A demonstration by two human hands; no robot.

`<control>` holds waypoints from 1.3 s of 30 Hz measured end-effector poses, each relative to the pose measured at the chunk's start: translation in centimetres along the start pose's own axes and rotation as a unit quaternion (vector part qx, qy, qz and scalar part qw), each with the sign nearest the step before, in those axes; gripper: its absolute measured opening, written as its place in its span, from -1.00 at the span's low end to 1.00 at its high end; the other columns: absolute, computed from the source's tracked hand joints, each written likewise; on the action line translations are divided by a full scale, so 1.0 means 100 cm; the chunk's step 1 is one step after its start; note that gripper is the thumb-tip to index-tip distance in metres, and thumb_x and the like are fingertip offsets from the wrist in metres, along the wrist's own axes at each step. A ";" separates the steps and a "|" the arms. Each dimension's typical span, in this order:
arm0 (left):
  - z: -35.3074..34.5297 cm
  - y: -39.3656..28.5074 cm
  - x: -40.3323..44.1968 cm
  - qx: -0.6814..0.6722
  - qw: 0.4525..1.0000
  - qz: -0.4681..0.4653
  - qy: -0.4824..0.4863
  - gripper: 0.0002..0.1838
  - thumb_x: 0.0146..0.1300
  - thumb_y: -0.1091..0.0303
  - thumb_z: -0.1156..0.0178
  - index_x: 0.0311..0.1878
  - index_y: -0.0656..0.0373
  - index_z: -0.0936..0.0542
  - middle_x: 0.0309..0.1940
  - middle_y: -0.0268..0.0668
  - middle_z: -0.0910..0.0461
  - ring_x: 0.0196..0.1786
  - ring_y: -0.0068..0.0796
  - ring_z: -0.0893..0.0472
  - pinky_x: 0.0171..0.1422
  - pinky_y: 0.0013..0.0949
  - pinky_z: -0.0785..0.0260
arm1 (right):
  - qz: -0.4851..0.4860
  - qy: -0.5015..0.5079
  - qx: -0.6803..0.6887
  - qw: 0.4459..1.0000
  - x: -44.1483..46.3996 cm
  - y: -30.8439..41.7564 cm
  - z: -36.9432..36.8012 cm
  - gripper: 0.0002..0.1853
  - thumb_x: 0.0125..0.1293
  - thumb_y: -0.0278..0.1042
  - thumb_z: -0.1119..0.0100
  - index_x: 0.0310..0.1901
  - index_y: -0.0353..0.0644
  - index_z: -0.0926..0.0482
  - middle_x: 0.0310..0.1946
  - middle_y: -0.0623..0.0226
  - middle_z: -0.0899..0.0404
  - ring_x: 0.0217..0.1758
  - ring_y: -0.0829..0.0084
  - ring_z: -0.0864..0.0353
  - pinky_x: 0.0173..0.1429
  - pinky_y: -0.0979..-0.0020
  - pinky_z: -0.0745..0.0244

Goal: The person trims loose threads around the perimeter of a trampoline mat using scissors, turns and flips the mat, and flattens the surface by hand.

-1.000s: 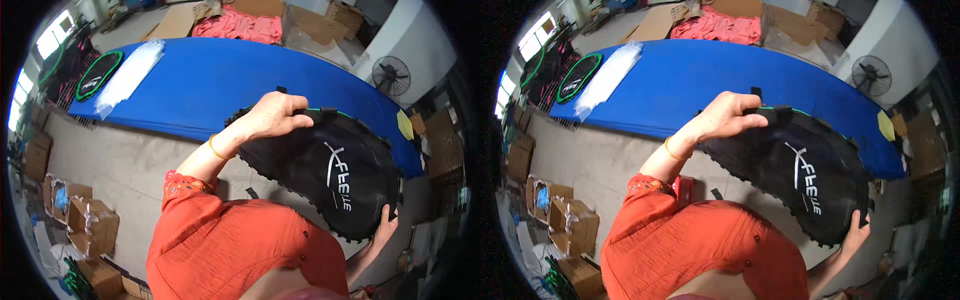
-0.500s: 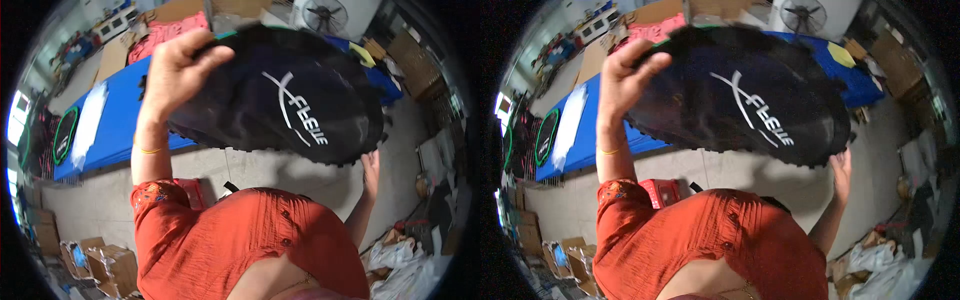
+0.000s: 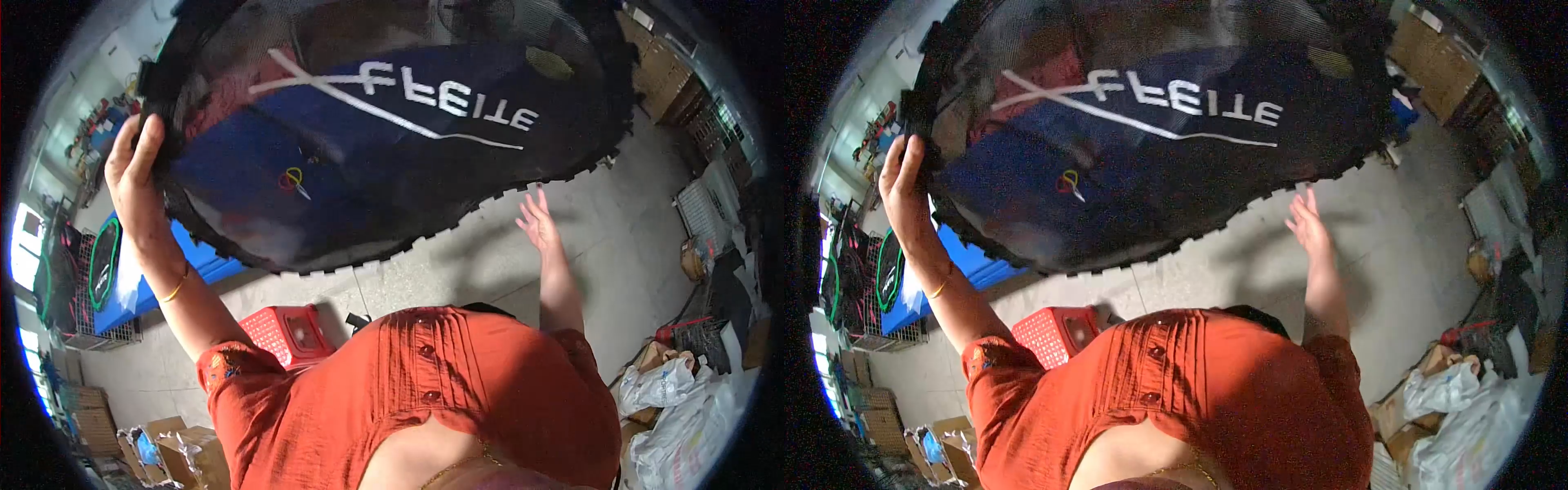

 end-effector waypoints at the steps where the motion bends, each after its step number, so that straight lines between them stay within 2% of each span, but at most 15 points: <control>1: 0.008 0.002 0.002 0.002 1.000 0.001 0.021 -0.78 0.50 0.28 -0.38 0.01 0.24 -0.75 -0.21 -0.50 -0.70 -0.19 -0.74 -0.57 -0.02 -0.57 -0.35 | 0.015 0.021 0.007 1.000 0.014 0.004 -0.010 0.00 0.54 0.02 -0.31 0.77 0.15 0.17 0.78 0.18 0.19 0.80 0.11 0.10 0.71 -0.19 0.10; 2: 0.020 0.009 0.004 0.005 0.999 0.004 0.042 -0.79 0.51 0.27 -0.37 -0.01 0.23 -0.75 -0.21 -0.51 -0.70 -0.20 -0.74 -0.55 -0.03 -0.57 -0.33 | 0.018 0.031 0.013 0.999 0.023 0.007 -0.019 -0.01 0.54 0.01 -0.32 0.76 0.14 0.13 0.77 0.20 0.15 0.80 0.14 0.09 0.71 -0.17 0.07; 4: 0.036 0.018 0.001 -0.021 1.000 0.014 -0.002 -0.80 0.49 0.27 -0.39 -0.02 0.21 -0.76 -0.22 -0.52 -0.69 -0.21 -0.75 -0.55 -0.05 -0.58 -0.31 | 0.020 0.050 0.022 0.998 0.028 0.017 -0.044 -0.04 0.52 -0.02 -0.36 0.74 0.12 0.05 0.76 0.24 0.09 0.80 0.19 0.07 0.70 -0.13 0.01; 5: 0.038 0.020 -0.001 -0.030 0.999 0.016 -0.023 -0.80 0.49 0.28 -0.39 -0.02 0.21 -0.76 -0.23 -0.52 -0.69 -0.21 -0.75 -0.55 -0.06 -0.59 -0.31 | 0.052 0.044 0.046 0.997 0.039 0.020 -0.040 -0.15 0.48 -0.07 -0.42 0.65 0.08 -0.15 0.68 0.26 -0.14 0.74 0.27 -0.08 0.62 0.00 -0.18; 8: 0.077 0.048 -0.004 0.012 0.998 0.031 -0.055 -0.80 0.48 0.25 -0.41 -0.03 0.19 -0.77 -0.29 -0.58 -0.64 -0.26 -0.78 -0.49 -0.11 -0.61 -0.26 | 0.061 0.003 -0.004 0.998 0.034 0.027 -0.063 -0.24 0.44 -0.07 -0.46 0.54 0.01 -0.29 0.55 0.26 -0.33 0.63 0.30 -0.22 0.51 0.14 -0.31; 10: 0.087 0.054 -0.012 0.068 0.995 0.048 -0.062 -0.79 0.48 0.22 -0.41 -0.04 0.17 -0.77 -0.30 -0.61 -0.62 -0.27 -0.80 -0.45 -0.13 -0.62 -0.23 | 0.107 -0.055 -0.038 0.992 0.030 0.030 -0.073 -0.39 0.38 -0.03 -0.54 0.31 -0.05 -0.47 0.22 0.35 -0.60 0.31 0.38 -0.51 0.32 0.23 -0.36; 12: 0.074 0.076 -0.018 0.083 0.992 0.056 -0.073 -0.73 0.47 0.15 -0.42 -0.03 0.16 -0.77 -0.30 -0.62 -0.61 -0.26 -0.78 -0.45 -0.15 -0.59 -0.23 | 0.159 -0.104 -0.049 0.981 0.054 0.027 -0.040 -0.48 0.38 -0.09 -0.55 0.22 -0.08 -0.53 0.08 0.41 -0.64 0.20 0.44 -0.55 0.30 0.27 -0.35; 16: 0.070 0.111 -0.018 0.110 0.981 0.124 -0.099 -0.64 0.41 0.04 -0.46 -0.01 0.16 -0.79 -0.29 -0.53 -0.65 -0.21 -0.70 -0.49 -0.07 -0.51 -0.29 | 0.259 -0.063 -0.078 0.961 0.033 0.067 -0.051 -0.59 0.43 -0.21 -0.50 0.16 -0.16 -0.57 0.04 0.44 -0.60 0.12 0.53 -0.50 0.33 0.36 -0.35; 17: 0.064 0.111 -0.016 0.175 0.972 0.123 -0.092 -0.64 0.41 0.05 -0.46 -0.01 0.17 -0.79 -0.26 -0.51 -0.67 -0.20 -0.70 -0.50 -0.05 -0.53 -0.30 | 0.261 -0.063 -0.075 0.960 0.022 0.077 -0.062 -0.59 0.43 -0.21 -0.50 0.17 -0.18 -0.56 0.06 0.43 -0.61 0.14 0.51 -0.51 0.35 0.36 -0.34; 19: 0.065 0.139 -0.012 0.146 0.977 0.137 -0.076 -0.67 0.41 0.08 -0.46 -0.03 0.18 -0.79 -0.27 -0.53 -0.68 -0.21 -0.71 -0.50 -0.04 -0.55 -0.30 | 0.270 -0.080 -0.085 0.956 0.014 0.084 -0.067 -0.57 0.45 -0.21 -0.48 0.19 -0.22 -0.55 0.13 0.39 -0.62 0.23 0.48 -0.51 0.44 0.32 -0.31; 22: 0.071 0.165 -0.005 0.115 0.981 0.141 -0.071 -0.71 0.40 0.15 -0.49 -0.04 0.18 -0.79 -0.29 -0.56 -0.68 -0.24 -0.74 -0.50 -0.08 -0.56 -0.32 | 0.269 -0.085 -0.045 0.958 -0.007 0.090 -0.080 -0.61 0.46 -0.29 -0.46 0.19 -0.26 -0.57 0.11 0.31 -0.68 0.15 0.44 -0.63 0.31 0.33 -0.51; 25: 0.067 0.182 0.000 0.090 0.983 0.142 -0.071 -0.72 0.39 0.17 -0.50 -0.05 0.20 -0.80 -0.30 -0.55 -0.67 -0.27 -0.76 -0.49 -0.15 -0.57 -0.31 | 0.295 -0.110 -0.043 0.948 -0.028 0.092 -0.090 -0.65 0.48 -0.34 -0.43 0.18 -0.25 -0.59 0.09 0.29 -0.71 0.09 0.42 -0.68 0.22 0.35 -0.59; 28: 0.063 0.200 0.008 0.048 0.986 0.151 -0.059 -0.72 0.40 0.18 -0.50 -0.05 0.20 -0.79 -0.31 -0.55 -0.66 -0.28 -0.76 -0.49 -0.16 -0.57 -0.30 | 0.305 -0.118 -0.042 0.944 -0.039 0.088 -0.080 -0.68 0.50 -0.37 -0.41 0.18 -0.22 -0.59 0.12 0.27 -0.71 0.10 0.40 -0.69 0.24 0.30 -0.61; 29: 0.062 0.202 0.010 0.047 0.988 0.136 -0.053 -0.73 0.40 0.18 -0.50 -0.06 0.20 -0.79 -0.32 -0.56 -0.66 -0.29 -0.76 -0.49 -0.17 -0.57 -0.30 | 0.294 -0.115 -0.032 0.948 -0.044 0.088 -0.074 -0.54 0.48 -0.35 -0.44 0.32 -0.24 -0.56 0.24 0.22 -0.68 0.20 0.32 -0.70 0.34 0.25 -0.61; 39: 0.029 0.222 0.018 0.020 0.991 0.134 -0.013 -0.72 0.42 0.17 -0.47 -0.04 0.20 -0.79 -0.31 -0.55 -0.67 -0.26 -0.75 -0.52 -0.12 -0.55 -0.35 | 0.339 -0.195 -0.039 0.920 -0.120 0.091 -0.083 -0.65 0.51 -0.39 -0.38 0.24 -0.23 -0.56 0.19 0.14 -0.68 0.15 0.28 -0.69 0.29 0.18 -0.63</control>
Point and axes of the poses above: each hand's wrist, its own x-axis towards the middle knuckle, its own z-axis out of the back of the hand, y = z × x, the point moved 1 cm from there along x, towards the middle knuckle
